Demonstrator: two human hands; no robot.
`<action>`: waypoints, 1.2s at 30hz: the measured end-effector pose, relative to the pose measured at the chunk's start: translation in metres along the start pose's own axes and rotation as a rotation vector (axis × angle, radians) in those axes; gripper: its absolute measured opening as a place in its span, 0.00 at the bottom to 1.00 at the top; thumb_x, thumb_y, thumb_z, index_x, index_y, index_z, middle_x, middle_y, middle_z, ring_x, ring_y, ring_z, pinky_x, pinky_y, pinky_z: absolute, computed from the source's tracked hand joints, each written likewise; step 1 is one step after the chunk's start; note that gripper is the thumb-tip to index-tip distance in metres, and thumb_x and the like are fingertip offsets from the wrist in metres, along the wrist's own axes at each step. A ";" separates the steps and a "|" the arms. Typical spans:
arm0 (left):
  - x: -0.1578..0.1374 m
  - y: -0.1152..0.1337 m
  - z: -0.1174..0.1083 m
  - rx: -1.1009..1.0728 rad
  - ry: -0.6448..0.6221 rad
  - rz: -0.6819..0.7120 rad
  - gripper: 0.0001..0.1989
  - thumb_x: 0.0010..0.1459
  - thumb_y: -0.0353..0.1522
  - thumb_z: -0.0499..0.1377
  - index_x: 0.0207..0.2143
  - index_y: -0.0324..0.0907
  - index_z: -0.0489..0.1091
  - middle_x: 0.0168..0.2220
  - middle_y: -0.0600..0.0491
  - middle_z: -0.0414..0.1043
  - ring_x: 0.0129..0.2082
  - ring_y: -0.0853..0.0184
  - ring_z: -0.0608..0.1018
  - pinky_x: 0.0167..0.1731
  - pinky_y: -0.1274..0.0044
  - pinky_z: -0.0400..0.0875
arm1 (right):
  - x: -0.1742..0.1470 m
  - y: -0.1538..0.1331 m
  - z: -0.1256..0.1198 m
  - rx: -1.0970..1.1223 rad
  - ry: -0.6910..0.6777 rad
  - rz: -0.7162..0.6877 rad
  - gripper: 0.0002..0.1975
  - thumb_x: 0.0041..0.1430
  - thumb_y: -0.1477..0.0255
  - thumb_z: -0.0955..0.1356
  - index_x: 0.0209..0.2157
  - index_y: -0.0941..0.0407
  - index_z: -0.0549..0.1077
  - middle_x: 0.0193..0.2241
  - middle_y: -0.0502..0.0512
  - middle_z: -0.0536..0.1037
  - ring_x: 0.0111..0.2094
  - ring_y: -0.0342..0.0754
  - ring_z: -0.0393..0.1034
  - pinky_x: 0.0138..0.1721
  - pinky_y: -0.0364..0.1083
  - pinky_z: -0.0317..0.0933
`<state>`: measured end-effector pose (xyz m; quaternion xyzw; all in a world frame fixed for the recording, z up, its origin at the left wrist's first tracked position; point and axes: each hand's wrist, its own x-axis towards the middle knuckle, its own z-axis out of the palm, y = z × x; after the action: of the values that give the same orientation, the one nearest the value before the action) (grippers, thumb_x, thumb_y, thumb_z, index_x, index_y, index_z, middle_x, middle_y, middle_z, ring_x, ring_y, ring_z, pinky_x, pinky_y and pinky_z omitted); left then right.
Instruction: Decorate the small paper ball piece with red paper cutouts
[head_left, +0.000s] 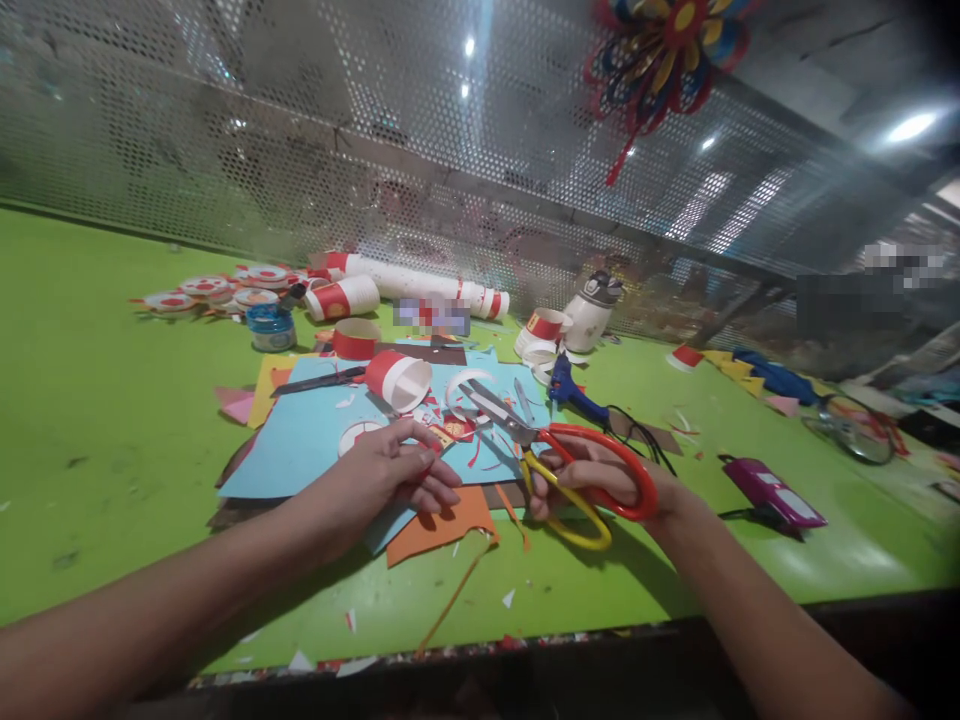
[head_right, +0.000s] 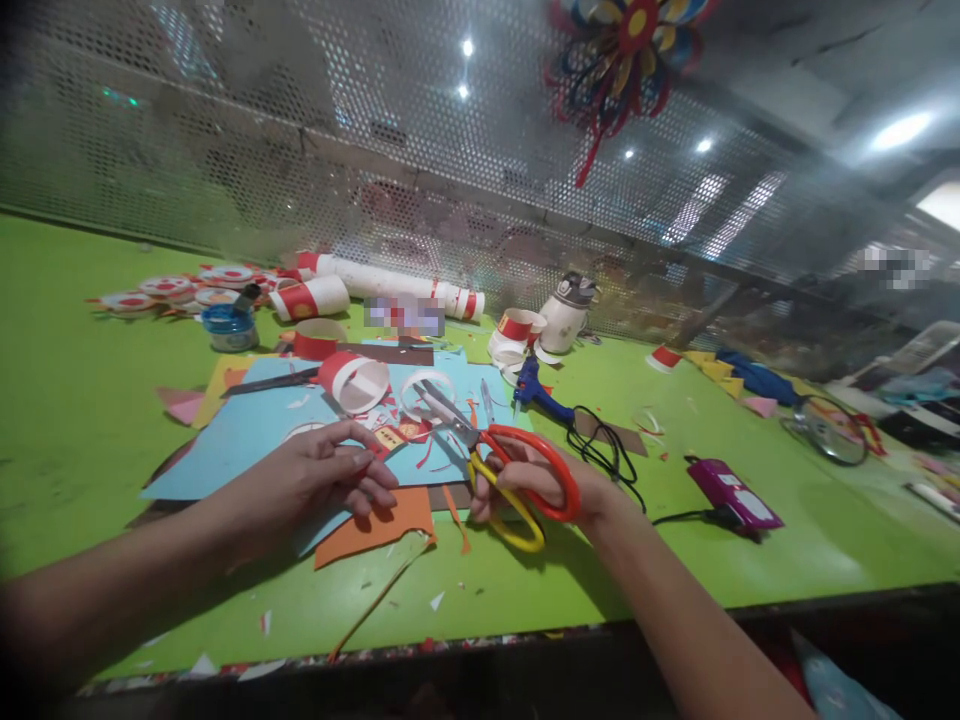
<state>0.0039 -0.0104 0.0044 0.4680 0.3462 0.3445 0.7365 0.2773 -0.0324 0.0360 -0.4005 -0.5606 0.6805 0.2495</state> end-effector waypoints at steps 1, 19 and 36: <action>0.000 0.000 0.000 0.005 0.003 0.001 0.11 0.54 0.34 0.62 0.33 0.41 0.61 0.29 0.44 0.78 0.26 0.59 0.80 0.27 0.69 0.74 | 0.003 0.000 0.000 0.008 -0.003 0.004 0.08 0.54 0.70 0.68 0.36 0.57 0.69 0.32 0.55 0.75 0.34 0.51 0.75 0.41 0.54 0.68; -0.008 -0.010 0.004 0.003 -0.131 0.019 0.11 0.55 0.35 0.62 0.36 0.40 0.62 0.28 0.48 0.77 0.25 0.64 0.80 0.22 0.77 0.70 | -0.041 -0.013 0.004 -0.407 0.002 0.047 0.13 0.56 0.66 0.69 0.43 0.55 0.73 0.35 0.53 0.74 0.29 0.45 0.72 0.30 0.44 0.68; -0.005 -0.013 0.002 0.154 -0.229 -0.058 0.15 0.57 0.42 0.60 0.33 0.40 0.62 0.29 0.44 0.78 0.26 0.64 0.79 0.23 0.76 0.68 | -0.003 -0.022 -0.024 -0.543 0.014 0.066 0.13 0.55 0.66 0.67 0.40 0.58 0.72 0.27 0.53 0.77 0.29 0.48 0.73 0.31 0.45 0.67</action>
<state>0.0047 -0.0197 -0.0056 0.5491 0.2987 0.2397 0.7428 0.2966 -0.0153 0.0566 -0.4756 -0.7073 0.5102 0.1146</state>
